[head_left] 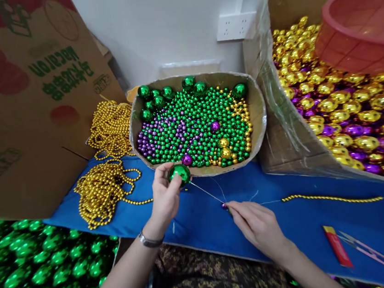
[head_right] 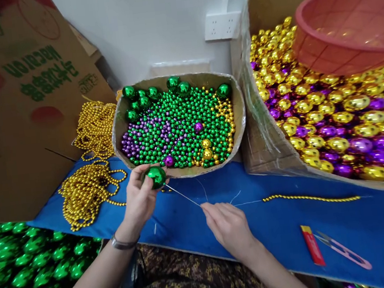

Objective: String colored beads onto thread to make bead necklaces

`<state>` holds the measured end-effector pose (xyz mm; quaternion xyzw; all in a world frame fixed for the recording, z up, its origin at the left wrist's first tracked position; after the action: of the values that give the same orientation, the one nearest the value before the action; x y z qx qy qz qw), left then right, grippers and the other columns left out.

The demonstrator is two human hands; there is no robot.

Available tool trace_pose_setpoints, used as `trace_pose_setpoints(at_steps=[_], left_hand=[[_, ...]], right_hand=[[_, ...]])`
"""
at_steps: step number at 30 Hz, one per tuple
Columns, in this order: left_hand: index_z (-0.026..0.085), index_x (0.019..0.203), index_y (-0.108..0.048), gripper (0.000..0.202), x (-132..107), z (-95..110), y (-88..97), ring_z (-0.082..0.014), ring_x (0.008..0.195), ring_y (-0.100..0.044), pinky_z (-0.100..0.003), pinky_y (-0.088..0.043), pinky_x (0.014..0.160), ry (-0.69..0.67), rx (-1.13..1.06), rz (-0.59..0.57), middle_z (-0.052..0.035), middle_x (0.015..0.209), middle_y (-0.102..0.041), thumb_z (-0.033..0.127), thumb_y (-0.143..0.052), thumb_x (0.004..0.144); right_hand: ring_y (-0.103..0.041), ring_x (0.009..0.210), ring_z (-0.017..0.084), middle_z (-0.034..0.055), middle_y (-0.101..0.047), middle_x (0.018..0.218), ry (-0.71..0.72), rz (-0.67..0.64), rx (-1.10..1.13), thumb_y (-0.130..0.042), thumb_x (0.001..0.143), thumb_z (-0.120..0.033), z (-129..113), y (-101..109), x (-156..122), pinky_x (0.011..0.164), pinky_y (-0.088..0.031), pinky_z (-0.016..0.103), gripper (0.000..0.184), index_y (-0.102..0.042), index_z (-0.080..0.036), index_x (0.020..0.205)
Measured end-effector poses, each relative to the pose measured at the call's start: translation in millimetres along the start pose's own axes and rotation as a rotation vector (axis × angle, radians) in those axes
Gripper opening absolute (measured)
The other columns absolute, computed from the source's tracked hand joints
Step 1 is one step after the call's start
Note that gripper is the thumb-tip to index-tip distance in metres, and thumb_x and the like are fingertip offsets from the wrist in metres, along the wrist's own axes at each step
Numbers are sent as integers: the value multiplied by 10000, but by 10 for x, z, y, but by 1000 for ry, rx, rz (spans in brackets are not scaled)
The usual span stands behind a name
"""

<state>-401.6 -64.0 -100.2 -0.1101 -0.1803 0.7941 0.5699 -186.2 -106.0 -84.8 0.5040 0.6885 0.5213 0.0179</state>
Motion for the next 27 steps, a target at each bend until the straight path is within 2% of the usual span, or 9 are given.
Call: trace_pose_setpoints(at_steps=[3, 6, 10, 14, 18, 23, 27], left_hand=[[220, 1089, -544, 474, -92, -1, -102, -197, 1024, -607, -297, -513, 835, -120, 156, -94, -83, 1182, -604, 226, -789, 684], [221, 1136, -526, 530, -169, -92, -204, -226, 1070, -592, -323, -504, 860, -91, 148, -166, -97, 1208, -590, 235, -790, 677], [228, 1171, -492, 558, -196, -200, -233, -250, 1061, -597, -344, -522, 814, 24, 53, -168, -112, 1217, -582, 307, -774, 696], [231, 1184, -487, 615, -187, -169, -228, -242, 1067, -591, -340, -512, 845, -12, 70, -163, -111, 1231, -571, 282, -804, 659], [230, 1202, -477, 626, -186, -187, -239, -245, 1045, -600, -342, -522, 816, 19, 35, -172, -114, 1216, -572, 301, -798, 669], [228, 1201, -477, 646, -214, -122, -265, -237, 1061, -595, -332, -505, 854, -71, 95, -196, -108, 1210, -582, 239, -812, 649], [236, 1204, -477, 634, -229, -133, -262, -230, 1065, -592, -324, -500, 854, -57, 77, -192, -103, 1213, -579, 234, -804, 661]], right_hand=[[-703, 714, 166, 55, -739, 849, -20, 5, 27, -468, 936, -165, -9, -41, 16, 693, -554, 278, 199, -643, -173, 1029], [-708, 728, 153, 40, -740, 859, -110, -13, 155, -452, 944, -191, 29, -85, 38, 690, -558, 243, 190, -635, -188, 995], [-703, 662, 130, 13, -736, 814, -195, -49, 262, -459, 943, -209, 83, -141, 24, 651, -558, 205, 170, -626, -204, 973], [-717, 777, 158, 42, -742, 898, -169, 20, 230, -468, 935, -206, 85, -109, -2, 737, -569, 238, 173, -628, -203, 1000], [-717, 735, 144, 31, -743, 881, -169, -9, 262, -470, 935, -203, 101, -152, -23, 714, -575, 220, 170, -623, -206, 1008], [-718, 786, 166, 51, -742, 899, -148, 24, 188, -462, 936, -203, 115, -142, -38, 734, -578, 252, 182, -628, -200, 1011], [-720, 798, 173, 55, -743, 909, -122, 34, 188, -468, 934, -196, 105, -138, -53, 751, -585, 267, 184, -629, -199, 1023]])
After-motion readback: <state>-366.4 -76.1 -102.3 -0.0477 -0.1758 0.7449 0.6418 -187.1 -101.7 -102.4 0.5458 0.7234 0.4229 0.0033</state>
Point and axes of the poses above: each hand's wrist, its own x-axis towards the middle knuckle, its own y-axis out of the back of the hand, z = x × y, the point moved 8 cm from there along x, towards the middle knuckle
